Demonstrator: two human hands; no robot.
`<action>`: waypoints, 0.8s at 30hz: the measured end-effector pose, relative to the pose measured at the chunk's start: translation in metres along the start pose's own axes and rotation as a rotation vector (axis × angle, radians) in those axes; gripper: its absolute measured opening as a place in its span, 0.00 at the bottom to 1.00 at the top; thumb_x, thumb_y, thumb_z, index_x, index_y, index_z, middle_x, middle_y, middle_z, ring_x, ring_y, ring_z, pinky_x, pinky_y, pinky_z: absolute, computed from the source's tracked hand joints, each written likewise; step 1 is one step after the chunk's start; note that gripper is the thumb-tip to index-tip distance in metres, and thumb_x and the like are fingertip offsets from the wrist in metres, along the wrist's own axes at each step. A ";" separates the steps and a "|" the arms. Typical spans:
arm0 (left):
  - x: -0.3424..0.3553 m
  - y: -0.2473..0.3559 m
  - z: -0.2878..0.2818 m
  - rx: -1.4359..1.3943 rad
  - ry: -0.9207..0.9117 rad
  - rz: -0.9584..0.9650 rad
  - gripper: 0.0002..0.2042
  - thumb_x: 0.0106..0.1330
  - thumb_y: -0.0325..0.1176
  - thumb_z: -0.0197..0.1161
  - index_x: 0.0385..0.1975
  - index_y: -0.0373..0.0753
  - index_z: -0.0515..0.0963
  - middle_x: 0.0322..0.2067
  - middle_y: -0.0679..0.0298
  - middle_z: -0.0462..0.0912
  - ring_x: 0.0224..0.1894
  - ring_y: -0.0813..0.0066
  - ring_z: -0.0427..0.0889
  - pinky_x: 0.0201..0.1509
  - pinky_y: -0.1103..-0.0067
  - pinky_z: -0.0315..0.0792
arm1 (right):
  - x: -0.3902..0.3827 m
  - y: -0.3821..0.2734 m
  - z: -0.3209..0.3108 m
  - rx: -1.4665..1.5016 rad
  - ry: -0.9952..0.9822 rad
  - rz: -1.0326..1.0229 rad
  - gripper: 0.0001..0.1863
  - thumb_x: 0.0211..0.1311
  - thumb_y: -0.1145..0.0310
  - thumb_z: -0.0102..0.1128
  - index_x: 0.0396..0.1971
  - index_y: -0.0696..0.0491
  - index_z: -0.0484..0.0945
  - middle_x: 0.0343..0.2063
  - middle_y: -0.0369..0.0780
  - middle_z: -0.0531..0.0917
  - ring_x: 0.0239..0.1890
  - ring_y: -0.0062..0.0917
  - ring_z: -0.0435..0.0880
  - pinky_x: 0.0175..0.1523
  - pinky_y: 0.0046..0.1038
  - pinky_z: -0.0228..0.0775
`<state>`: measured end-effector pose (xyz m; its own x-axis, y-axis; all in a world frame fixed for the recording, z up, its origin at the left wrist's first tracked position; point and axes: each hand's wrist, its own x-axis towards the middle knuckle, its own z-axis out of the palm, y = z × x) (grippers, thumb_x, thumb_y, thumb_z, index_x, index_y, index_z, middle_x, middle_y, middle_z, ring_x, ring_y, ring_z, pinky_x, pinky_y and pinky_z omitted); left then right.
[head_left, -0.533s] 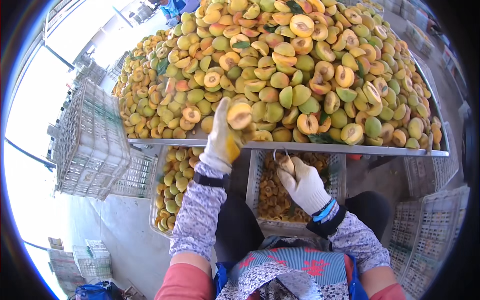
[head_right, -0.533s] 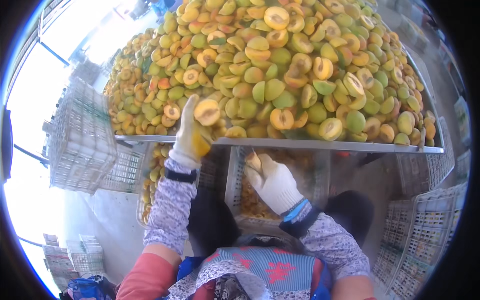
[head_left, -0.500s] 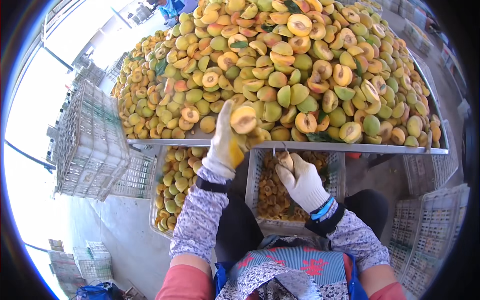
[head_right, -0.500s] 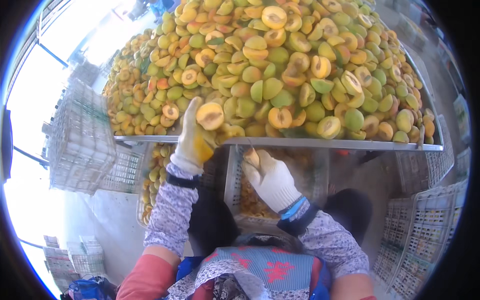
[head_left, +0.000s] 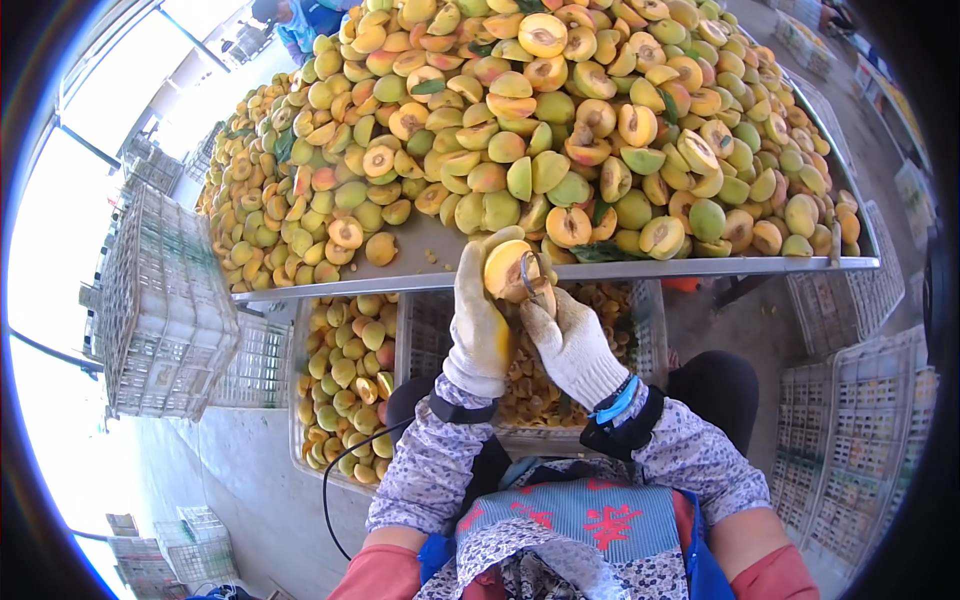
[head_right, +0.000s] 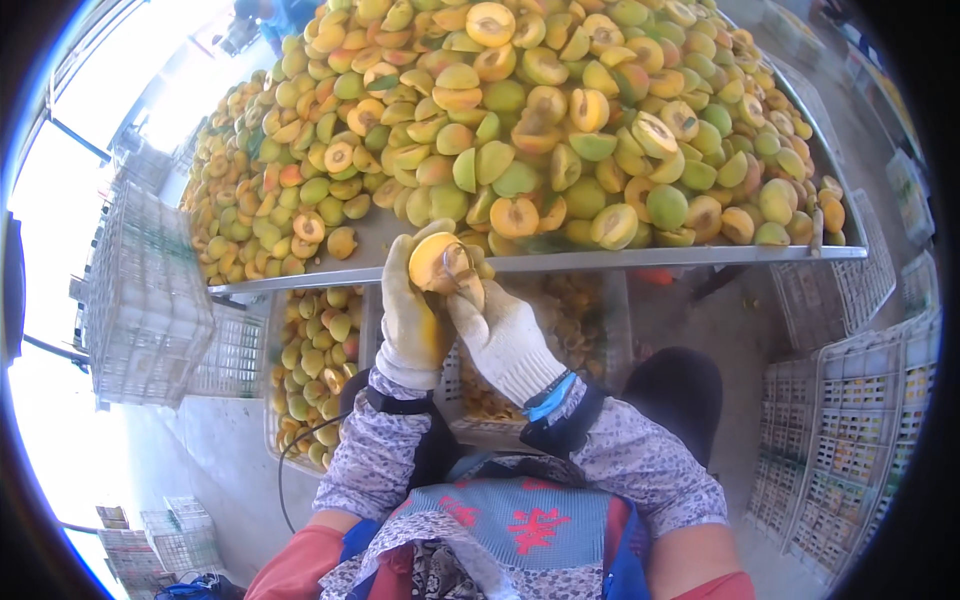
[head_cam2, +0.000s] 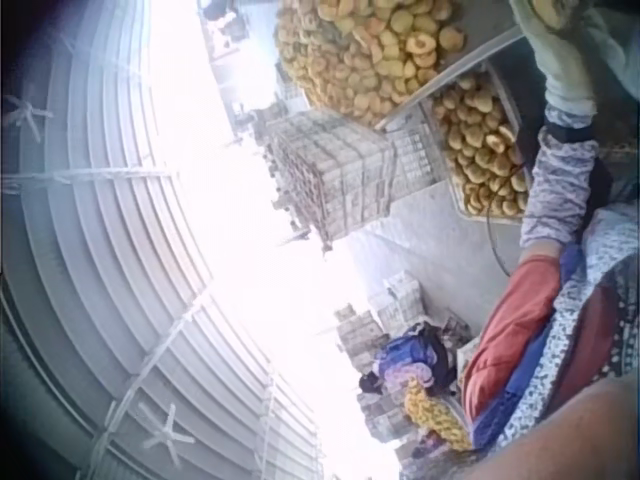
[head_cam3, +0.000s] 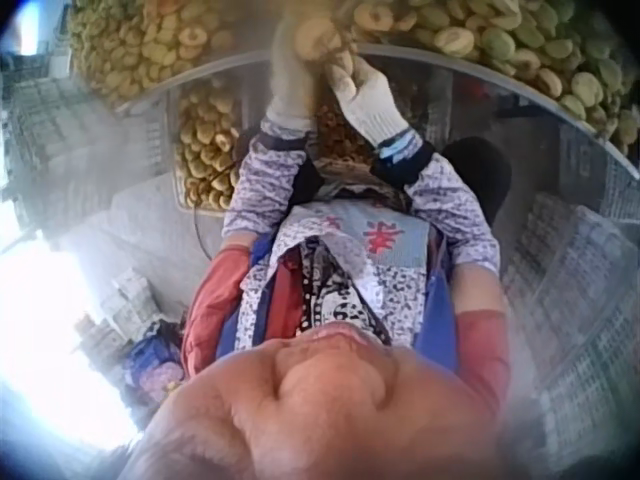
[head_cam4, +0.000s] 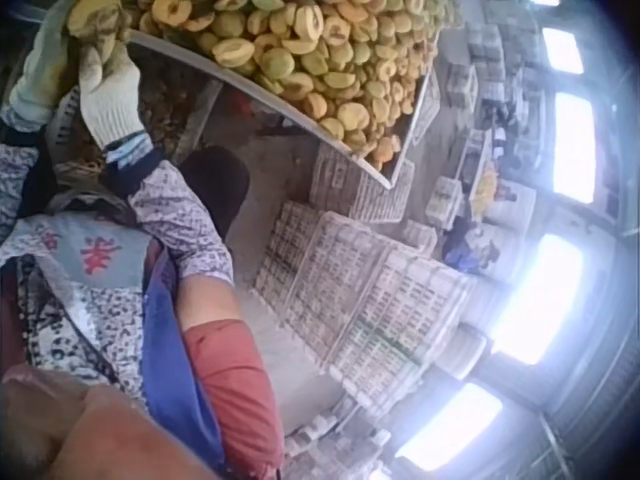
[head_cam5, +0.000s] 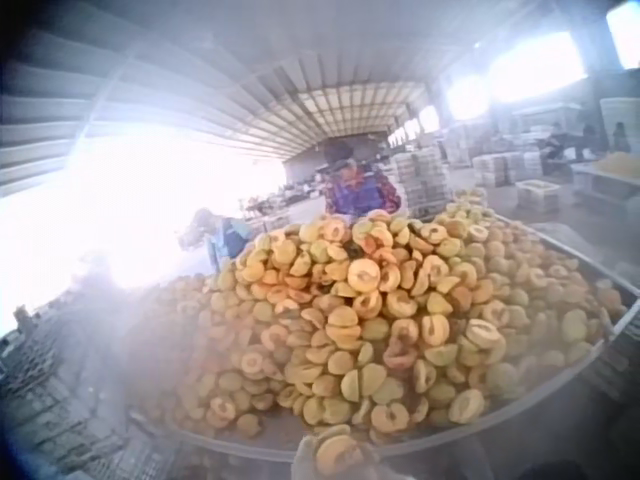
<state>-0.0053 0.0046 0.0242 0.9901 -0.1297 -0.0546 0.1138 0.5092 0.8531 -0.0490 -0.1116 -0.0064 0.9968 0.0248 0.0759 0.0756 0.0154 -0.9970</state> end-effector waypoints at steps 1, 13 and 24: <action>-0.002 0.005 0.001 -0.043 -0.015 -0.027 0.31 0.80 0.58 0.39 0.59 0.31 0.71 0.42 0.52 0.83 0.43 0.60 0.84 0.53 0.68 0.78 | 0.000 0.000 -0.001 0.017 -0.027 0.042 0.21 0.75 0.58 0.56 0.53 0.61 0.77 0.41 0.43 0.85 0.44 0.28 0.81 0.50 0.29 0.74; -0.004 0.004 0.006 0.085 0.134 0.071 0.28 0.78 0.56 0.44 0.51 0.31 0.74 0.37 0.51 0.82 0.36 0.60 0.84 0.51 0.65 0.79 | -0.007 -0.017 0.005 0.360 -0.197 0.370 0.25 0.78 0.50 0.51 0.47 0.61 0.78 0.32 0.36 0.81 0.34 0.19 0.77 0.40 0.24 0.72; -0.006 -0.005 0.001 0.011 0.151 0.113 0.24 0.80 0.53 0.42 0.50 0.35 0.74 0.37 0.55 0.82 0.36 0.62 0.84 0.45 0.69 0.80 | -0.008 0.007 0.008 0.142 -0.198 0.143 0.21 0.76 0.53 0.54 0.52 0.57 0.78 0.27 0.33 0.82 0.26 0.17 0.78 0.31 0.23 0.71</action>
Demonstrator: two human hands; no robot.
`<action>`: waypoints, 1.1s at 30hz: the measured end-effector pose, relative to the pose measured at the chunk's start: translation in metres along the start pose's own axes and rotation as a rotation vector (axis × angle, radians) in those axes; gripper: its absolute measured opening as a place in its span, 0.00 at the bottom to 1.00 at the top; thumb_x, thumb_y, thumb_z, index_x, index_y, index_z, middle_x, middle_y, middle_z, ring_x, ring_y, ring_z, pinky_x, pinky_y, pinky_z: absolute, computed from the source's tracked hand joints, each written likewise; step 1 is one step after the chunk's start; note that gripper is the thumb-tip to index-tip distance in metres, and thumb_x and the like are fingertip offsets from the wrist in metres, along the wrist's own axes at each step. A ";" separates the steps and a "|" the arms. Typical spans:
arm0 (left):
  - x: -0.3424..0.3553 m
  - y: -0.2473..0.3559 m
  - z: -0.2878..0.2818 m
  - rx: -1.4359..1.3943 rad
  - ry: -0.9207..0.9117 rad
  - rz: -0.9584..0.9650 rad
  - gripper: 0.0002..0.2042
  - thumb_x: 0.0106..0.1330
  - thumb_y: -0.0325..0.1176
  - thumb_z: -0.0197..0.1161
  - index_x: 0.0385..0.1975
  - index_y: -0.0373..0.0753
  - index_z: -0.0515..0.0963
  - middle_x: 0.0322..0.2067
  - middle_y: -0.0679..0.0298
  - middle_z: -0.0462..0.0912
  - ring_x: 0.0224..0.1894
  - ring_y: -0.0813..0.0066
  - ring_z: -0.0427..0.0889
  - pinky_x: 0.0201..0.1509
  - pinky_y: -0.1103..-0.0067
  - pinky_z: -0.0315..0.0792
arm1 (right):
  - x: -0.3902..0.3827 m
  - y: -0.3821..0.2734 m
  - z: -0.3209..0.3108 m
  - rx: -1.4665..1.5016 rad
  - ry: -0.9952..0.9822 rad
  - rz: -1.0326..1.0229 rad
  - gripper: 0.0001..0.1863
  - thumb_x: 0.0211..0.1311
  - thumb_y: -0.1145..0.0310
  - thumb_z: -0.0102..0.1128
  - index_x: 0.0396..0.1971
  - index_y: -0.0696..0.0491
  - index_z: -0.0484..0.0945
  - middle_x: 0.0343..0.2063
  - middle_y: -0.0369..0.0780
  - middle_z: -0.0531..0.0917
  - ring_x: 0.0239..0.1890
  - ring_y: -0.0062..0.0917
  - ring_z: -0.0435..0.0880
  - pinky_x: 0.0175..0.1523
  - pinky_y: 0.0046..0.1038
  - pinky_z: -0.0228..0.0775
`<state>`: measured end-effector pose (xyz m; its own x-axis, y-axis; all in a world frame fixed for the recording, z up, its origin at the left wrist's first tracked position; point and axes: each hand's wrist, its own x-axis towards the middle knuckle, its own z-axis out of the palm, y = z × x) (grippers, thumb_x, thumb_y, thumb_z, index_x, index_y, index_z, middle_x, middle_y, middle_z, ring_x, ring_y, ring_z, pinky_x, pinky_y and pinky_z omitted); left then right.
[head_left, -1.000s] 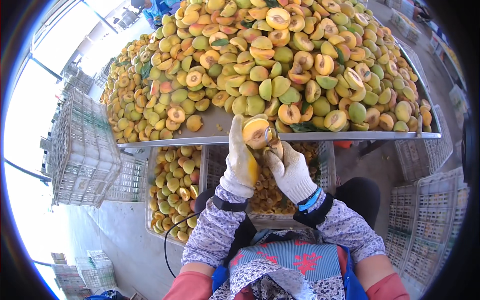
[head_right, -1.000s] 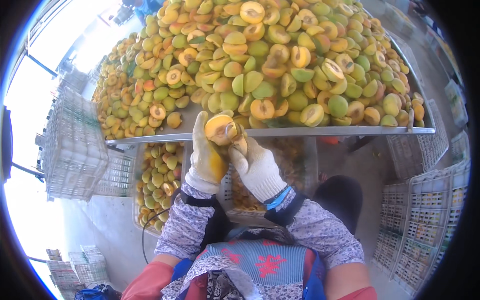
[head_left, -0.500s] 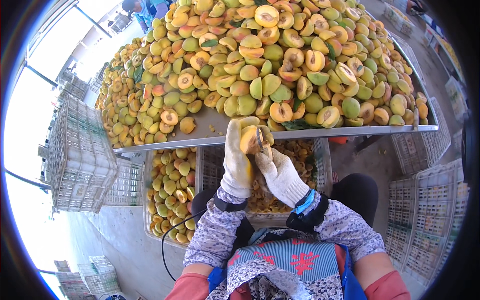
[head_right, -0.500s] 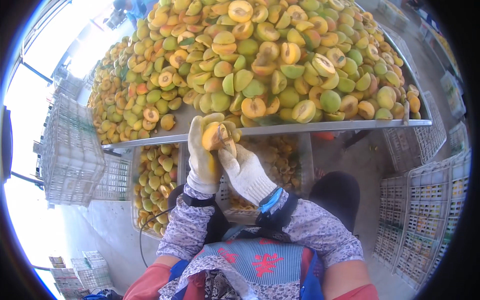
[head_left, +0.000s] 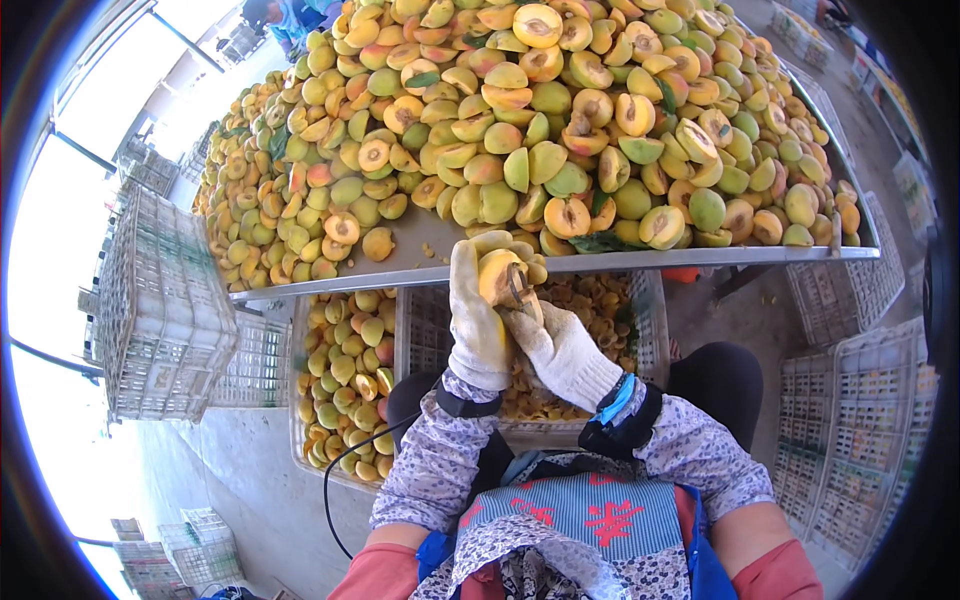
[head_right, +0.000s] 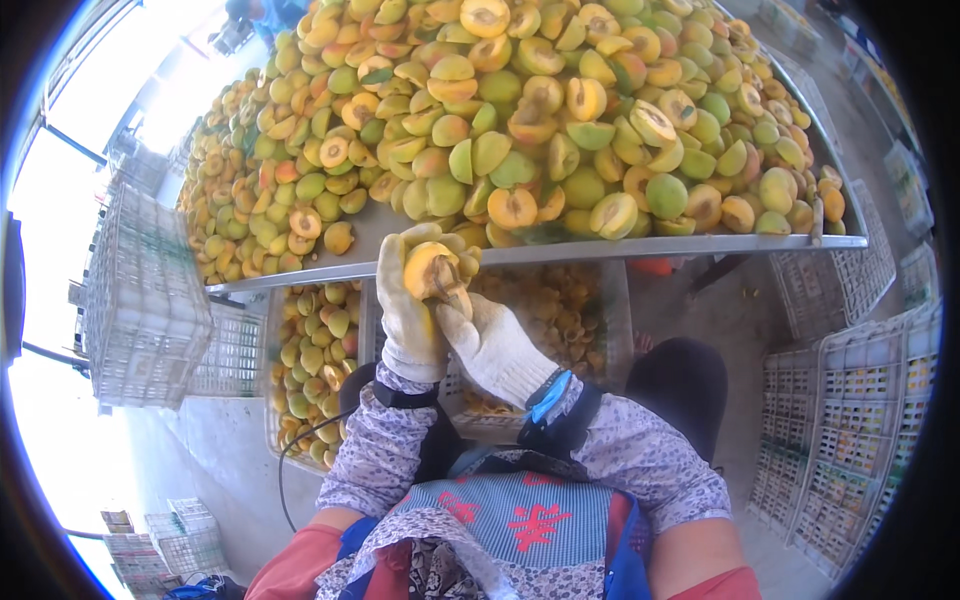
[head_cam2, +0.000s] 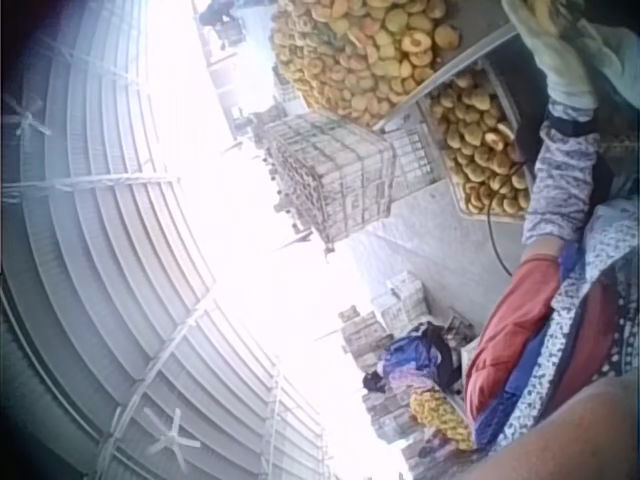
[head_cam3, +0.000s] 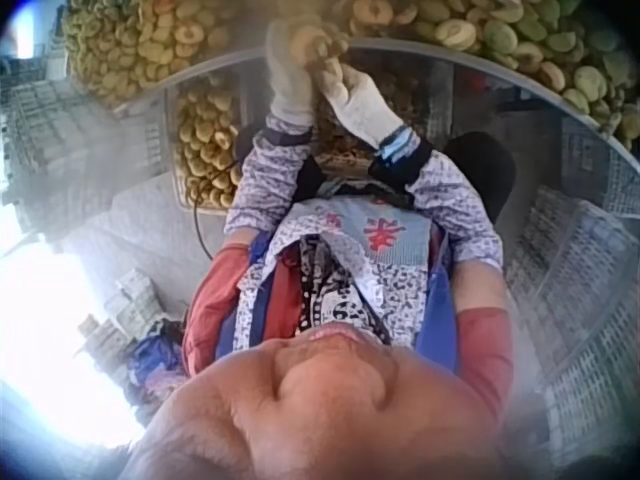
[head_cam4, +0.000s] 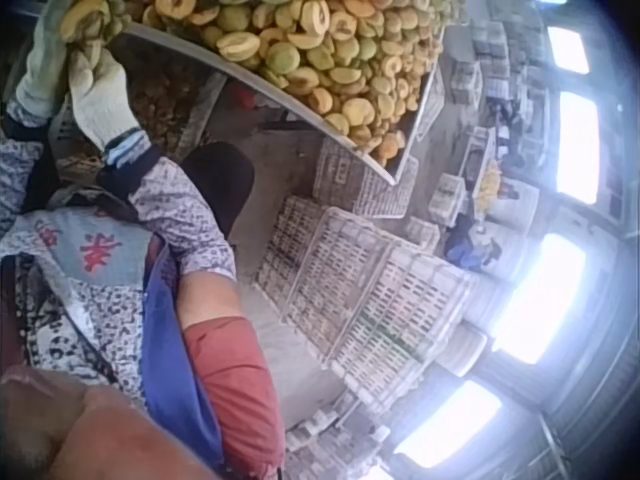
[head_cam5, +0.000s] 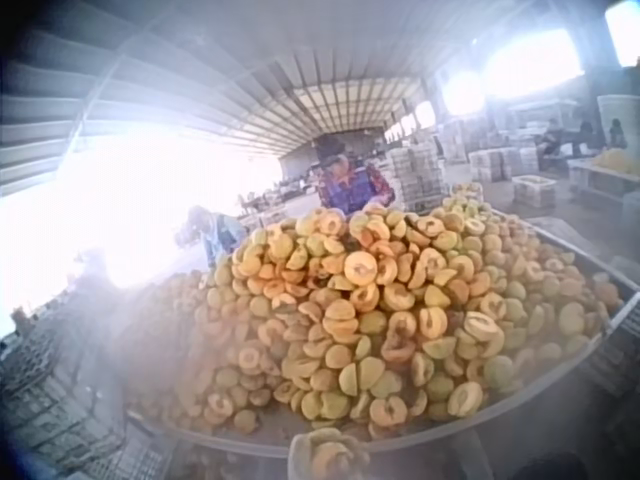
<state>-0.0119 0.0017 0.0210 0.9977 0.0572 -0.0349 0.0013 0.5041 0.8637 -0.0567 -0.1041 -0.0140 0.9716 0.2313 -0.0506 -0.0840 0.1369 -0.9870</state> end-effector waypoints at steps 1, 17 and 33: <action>-0.001 -0.001 0.001 0.002 0.007 -0.005 0.24 0.80 0.52 0.42 0.49 0.35 0.74 0.37 0.55 0.82 0.36 0.62 0.84 0.45 0.69 0.80 | 0.000 0.001 -0.001 -0.016 0.001 0.007 0.21 0.76 0.53 0.54 0.51 0.57 0.78 0.28 0.34 0.82 0.28 0.18 0.79 0.33 0.24 0.72; 0.004 0.004 -0.002 0.272 -0.046 -0.002 0.21 0.80 0.45 0.41 0.39 0.32 0.75 0.30 0.54 0.82 0.29 0.68 0.82 0.37 0.76 0.77 | -0.009 -0.021 -0.016 0.341 -0.323 0.476 0.29 0.74 0.39 0.51 0.31 0.53 0.74 0.18 0.34 0.73 0.16 0.21 0.70 0.22 0.28 0.67; 0.014 0.010 -0.003 0.440 -0.310 -0.283 0.26 0.77 0.48 0.54 0.22 0.32 0.82 0.21 0.62 0.82 0.24 0.76 0.80 0.32 0.80 0.74 | -0.026 -0.048 -0.030 0.308 -0.341 0.699 0.27 0.75 0.38 0.48 0.29 0.48 0.70 0.13 0.24 0.60 0.10 0.11 0.55 0.16 0.21 0.44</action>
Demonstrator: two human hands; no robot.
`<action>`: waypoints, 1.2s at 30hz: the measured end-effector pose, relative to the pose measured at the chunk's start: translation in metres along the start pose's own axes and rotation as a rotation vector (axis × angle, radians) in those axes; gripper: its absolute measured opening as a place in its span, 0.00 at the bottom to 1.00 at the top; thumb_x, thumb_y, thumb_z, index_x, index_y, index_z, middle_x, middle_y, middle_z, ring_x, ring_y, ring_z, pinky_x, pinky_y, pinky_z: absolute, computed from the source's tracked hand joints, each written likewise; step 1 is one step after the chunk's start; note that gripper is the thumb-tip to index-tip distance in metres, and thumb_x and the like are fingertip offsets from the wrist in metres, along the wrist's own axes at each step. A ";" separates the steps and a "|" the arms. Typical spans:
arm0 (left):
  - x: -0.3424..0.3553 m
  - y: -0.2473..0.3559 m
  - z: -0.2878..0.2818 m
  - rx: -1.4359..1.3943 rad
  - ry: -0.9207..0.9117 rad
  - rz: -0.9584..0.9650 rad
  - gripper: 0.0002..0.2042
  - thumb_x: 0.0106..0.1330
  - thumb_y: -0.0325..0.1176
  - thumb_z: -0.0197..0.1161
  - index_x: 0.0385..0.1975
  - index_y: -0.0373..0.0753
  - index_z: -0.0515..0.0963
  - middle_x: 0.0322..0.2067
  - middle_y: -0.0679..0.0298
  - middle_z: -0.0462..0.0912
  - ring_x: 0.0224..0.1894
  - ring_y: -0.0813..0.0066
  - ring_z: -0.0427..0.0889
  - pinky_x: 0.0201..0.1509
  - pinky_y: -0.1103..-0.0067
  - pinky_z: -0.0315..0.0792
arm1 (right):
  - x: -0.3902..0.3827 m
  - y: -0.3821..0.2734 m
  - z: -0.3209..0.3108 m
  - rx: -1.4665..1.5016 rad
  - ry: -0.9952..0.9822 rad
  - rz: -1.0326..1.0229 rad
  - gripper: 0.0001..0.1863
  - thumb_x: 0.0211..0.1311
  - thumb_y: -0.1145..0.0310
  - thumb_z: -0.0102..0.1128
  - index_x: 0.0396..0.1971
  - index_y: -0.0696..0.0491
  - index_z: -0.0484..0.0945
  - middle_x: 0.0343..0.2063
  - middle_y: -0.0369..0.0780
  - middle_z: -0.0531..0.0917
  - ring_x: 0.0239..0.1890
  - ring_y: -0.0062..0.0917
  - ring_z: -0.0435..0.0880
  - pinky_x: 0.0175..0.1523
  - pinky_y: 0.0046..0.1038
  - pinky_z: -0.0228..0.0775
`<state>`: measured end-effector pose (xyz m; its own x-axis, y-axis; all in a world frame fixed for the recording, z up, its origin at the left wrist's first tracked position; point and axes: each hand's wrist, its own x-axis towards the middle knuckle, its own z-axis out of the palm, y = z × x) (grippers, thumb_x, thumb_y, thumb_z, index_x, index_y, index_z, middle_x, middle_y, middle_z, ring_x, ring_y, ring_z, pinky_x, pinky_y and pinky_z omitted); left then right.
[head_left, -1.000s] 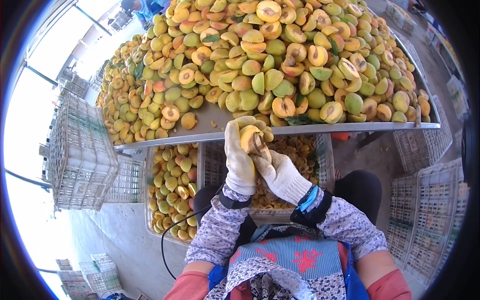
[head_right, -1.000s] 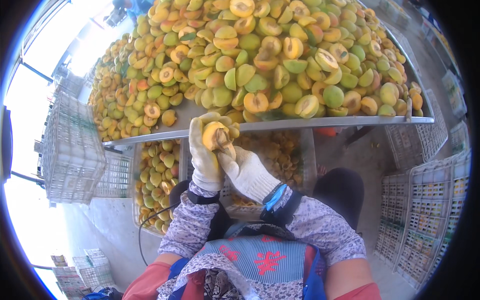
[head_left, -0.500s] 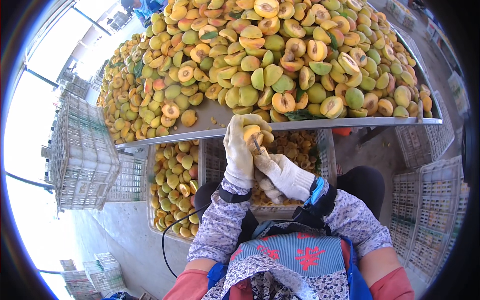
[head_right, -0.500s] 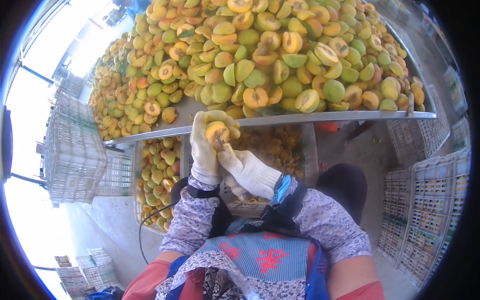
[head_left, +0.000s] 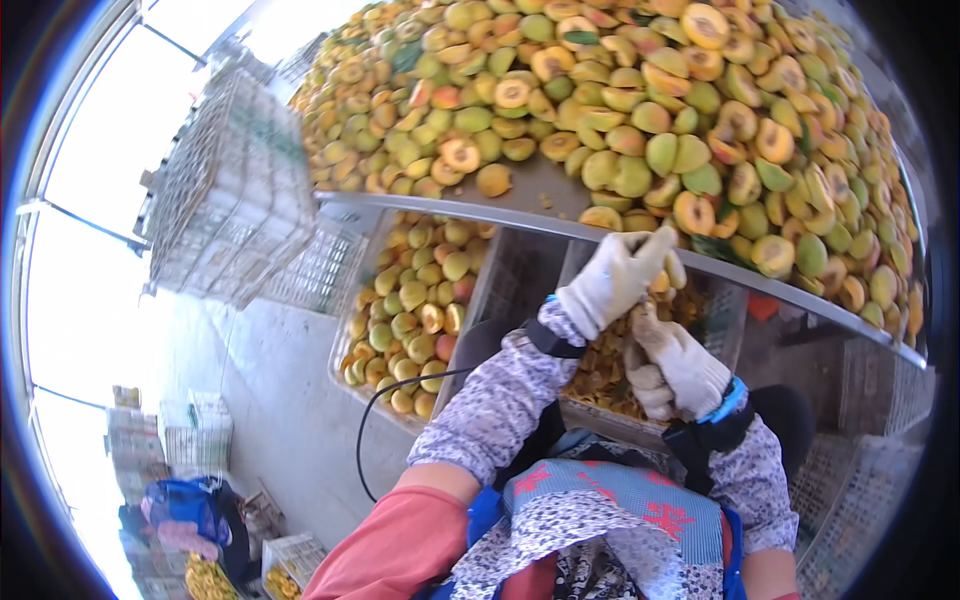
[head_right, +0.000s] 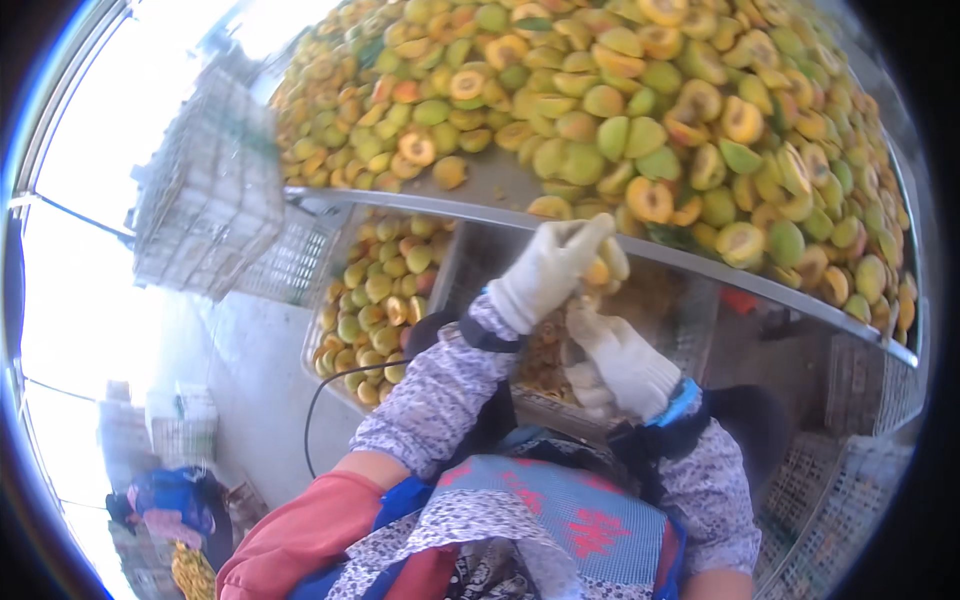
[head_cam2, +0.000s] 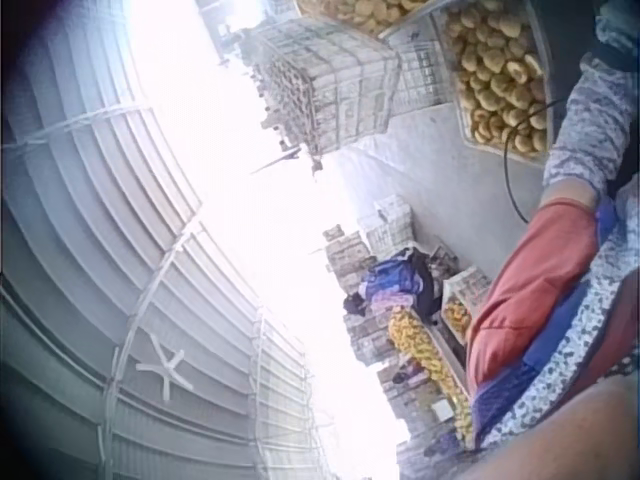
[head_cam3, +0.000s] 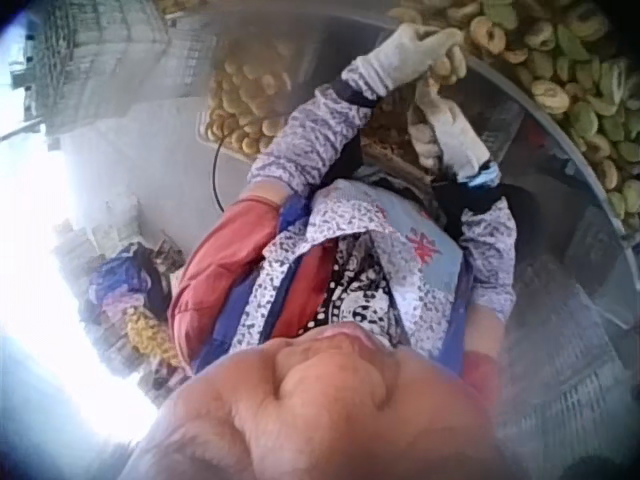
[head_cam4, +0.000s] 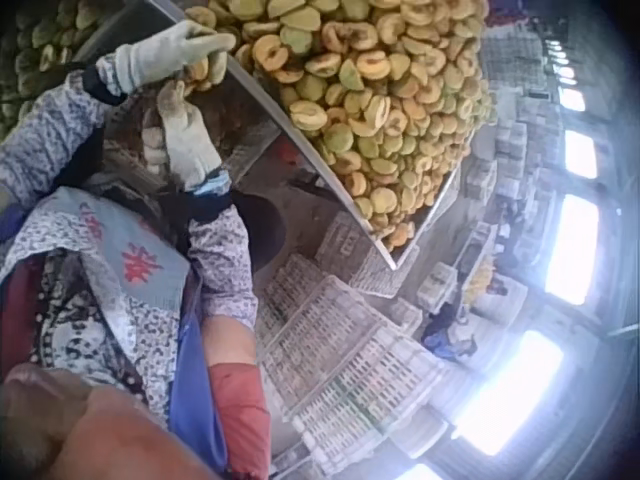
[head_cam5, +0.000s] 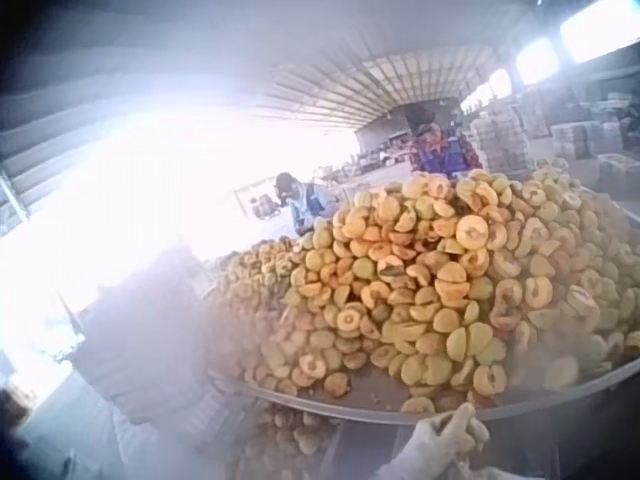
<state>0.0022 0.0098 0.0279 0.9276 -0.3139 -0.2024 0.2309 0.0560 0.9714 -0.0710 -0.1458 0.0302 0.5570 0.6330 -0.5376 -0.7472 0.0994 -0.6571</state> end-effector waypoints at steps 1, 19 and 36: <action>-0.005 0.008 -0.001 0.007 -0.049 -0.015 0.26 0.78 0.49 0.50 0.27 0.31 0.81 0.24 0.58 0.82 0.23 0.73 0.80 0.29 0.81 0.73 | -0.002 0.001 0.000 0.064 -0.001 0.025 0.27 0.75 0.37 0.48 0.29 0.48 0.70 0.13 0.25 0.60 0.10 0.11 0.55 0.16 0.20 0.44; -0.066 -0.017 -0.251 -0.131 0.626 0.128 0.21 0.75 0.52 0.53 0.46 0.39 0.79 0.34 0.61 0.85 0.35 0.69 0.86 0.39 0.73 0.82 | 0.055 0.051 -0.034 -1.530 0.557 -0.097 0.22 0.62 0.53 0.63 0.41 0.59 0.82 0.32 0.56 0.85 0.39 0.53 0.85 0.46 0.48 0.77; -0.061 -0.187 -0.440 1.337 1.052 -0.586 0.32 0.75 0.59 0.43 0.71 0.45 0.66 0.71 0.54 0.67 0.74 0.54 0.63 0.75 0.50 0.53 | 0.093 0.063 -0.027 -1.632 0.350 0.020 0.21 0.67 0.49 0.55 0.51 0.45 0.84 0.40 0.46 0.87 0.42 0.44 0.86 0.47 0.44 0.78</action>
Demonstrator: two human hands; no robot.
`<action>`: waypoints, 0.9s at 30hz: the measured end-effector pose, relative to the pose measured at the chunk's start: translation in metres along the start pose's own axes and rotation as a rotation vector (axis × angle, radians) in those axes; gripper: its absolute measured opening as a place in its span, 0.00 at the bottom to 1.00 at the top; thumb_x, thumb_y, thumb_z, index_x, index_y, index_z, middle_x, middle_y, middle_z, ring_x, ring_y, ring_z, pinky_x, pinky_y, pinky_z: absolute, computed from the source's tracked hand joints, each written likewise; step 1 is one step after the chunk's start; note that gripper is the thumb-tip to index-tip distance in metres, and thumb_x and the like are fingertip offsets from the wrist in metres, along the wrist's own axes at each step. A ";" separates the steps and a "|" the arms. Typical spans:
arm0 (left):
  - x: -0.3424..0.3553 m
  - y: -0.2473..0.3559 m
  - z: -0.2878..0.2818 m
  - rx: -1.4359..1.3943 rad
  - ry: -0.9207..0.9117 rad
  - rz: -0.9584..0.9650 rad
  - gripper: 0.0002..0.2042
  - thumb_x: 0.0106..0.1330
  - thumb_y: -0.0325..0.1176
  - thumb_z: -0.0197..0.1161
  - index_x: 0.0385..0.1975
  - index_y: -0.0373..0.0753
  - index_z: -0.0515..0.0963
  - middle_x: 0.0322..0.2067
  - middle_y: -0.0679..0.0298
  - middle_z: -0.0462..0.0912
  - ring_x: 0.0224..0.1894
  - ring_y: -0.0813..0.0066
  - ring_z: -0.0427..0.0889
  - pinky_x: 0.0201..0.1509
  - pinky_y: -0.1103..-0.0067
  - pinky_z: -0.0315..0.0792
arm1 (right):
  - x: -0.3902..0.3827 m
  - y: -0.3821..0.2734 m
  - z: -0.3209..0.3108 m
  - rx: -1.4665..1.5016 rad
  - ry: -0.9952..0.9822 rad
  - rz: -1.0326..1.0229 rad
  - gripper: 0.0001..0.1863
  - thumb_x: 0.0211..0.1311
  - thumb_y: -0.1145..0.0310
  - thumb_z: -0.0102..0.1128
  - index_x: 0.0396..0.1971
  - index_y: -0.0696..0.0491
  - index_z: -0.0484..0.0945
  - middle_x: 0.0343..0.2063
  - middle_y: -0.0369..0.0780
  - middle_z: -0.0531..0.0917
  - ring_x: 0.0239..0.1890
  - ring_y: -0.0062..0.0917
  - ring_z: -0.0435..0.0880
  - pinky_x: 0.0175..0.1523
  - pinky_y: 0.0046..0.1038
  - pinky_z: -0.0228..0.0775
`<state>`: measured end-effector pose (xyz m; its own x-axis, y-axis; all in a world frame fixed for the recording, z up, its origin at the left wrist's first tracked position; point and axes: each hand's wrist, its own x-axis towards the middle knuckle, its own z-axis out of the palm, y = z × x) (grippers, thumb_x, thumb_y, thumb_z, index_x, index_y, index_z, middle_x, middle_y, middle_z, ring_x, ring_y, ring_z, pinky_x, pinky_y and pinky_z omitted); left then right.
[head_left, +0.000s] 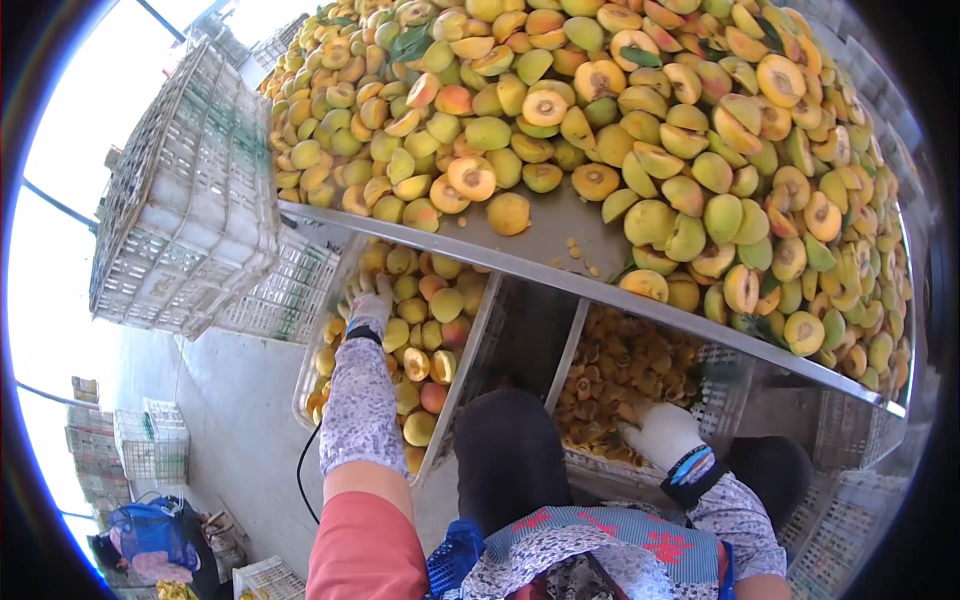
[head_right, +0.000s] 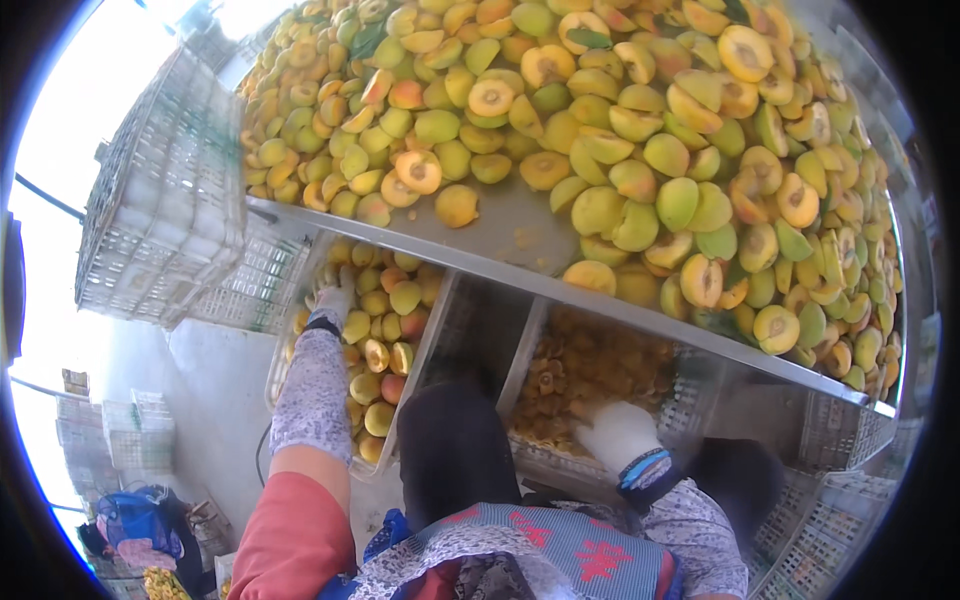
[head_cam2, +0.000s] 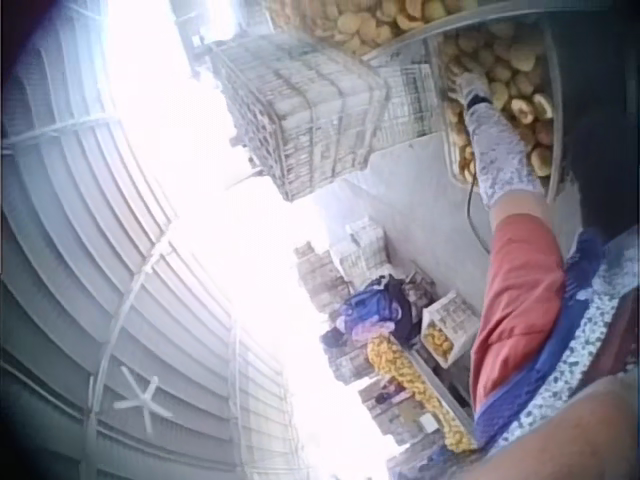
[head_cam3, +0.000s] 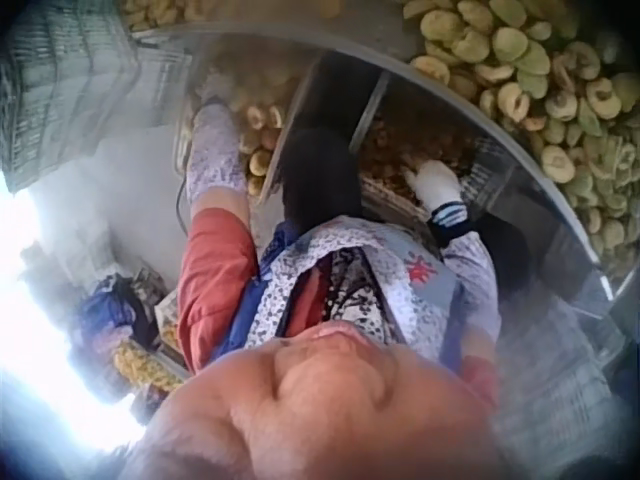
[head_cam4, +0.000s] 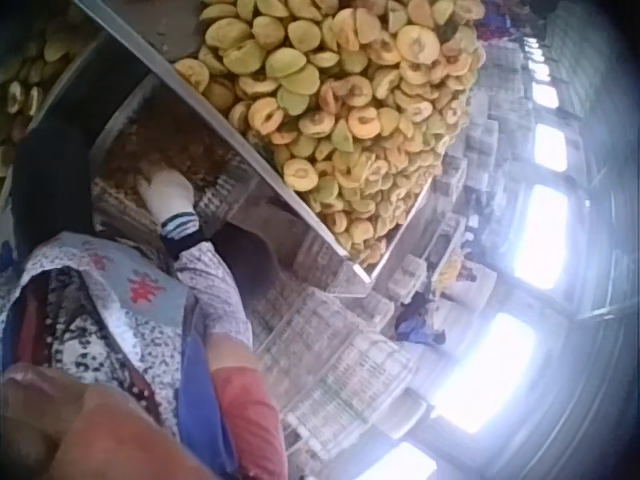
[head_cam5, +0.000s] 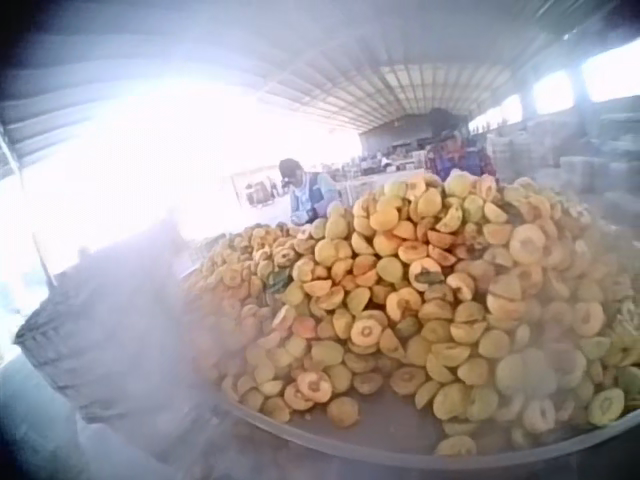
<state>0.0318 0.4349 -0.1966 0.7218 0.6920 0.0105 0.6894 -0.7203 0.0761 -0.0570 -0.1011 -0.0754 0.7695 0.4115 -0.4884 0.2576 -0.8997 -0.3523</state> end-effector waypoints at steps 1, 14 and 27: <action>-0.003 0.007 -0.003 -0.168 0.170 -0.012 0.30 0.75 0.56 0.46 0.69 0.43 0.68 0.68 0.51 0.70 0.71 0.53 0.67 0.72 0.52 0.58 | -0.001 -0.003 -0.005 0.008 -0.002 0.018 0.22 0.67 0.49 0.55 0.52 0.45 0.83 0.39 0.46 0.87 0.41 0.44 0.86 0.46 0.44 0.78; -0.149 0.314 -0.218 -1.194 -0.269 0.753 0.26 0.72 0.52 0.62 0.57 0.33 0.77 0.40 0.56 0.86 0.42 0.71 0.83 0.49 0.76 0.76 | -0.026 -0.004 -0.032 0.121 0.099 -0.018 0.23 0.67 0.47 0.55 0.47 0.51 0.80 0.33 0.47 0.87 0.38 0.44 0.87 0.43 0.44 0.78; -0.140 0.361 -0.170 -0.900 0.266 0.897 0.24 0.61 0.34 0.70 0.57 0.36 0.78 0.50 0.49 0.83 0.54 0.56 0.81 0.60 0.68 0.74 | -0.047 0.004 -0.043 0.181 0.349 -0.106 0.20 0.67 0.50 0.58 0.38 0.54 0.78 0.27 0.48 0.86 0.33 0.46 0.87 0.38 0.45 0.77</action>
<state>0.1694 0.0859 -0.0010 0.8020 0.0508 0.5951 -0.3824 -0.7217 0.5770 -0.0673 -0.1301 -0.0197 0.9043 0.3986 -0.1524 0.2631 -0.8020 -0.5363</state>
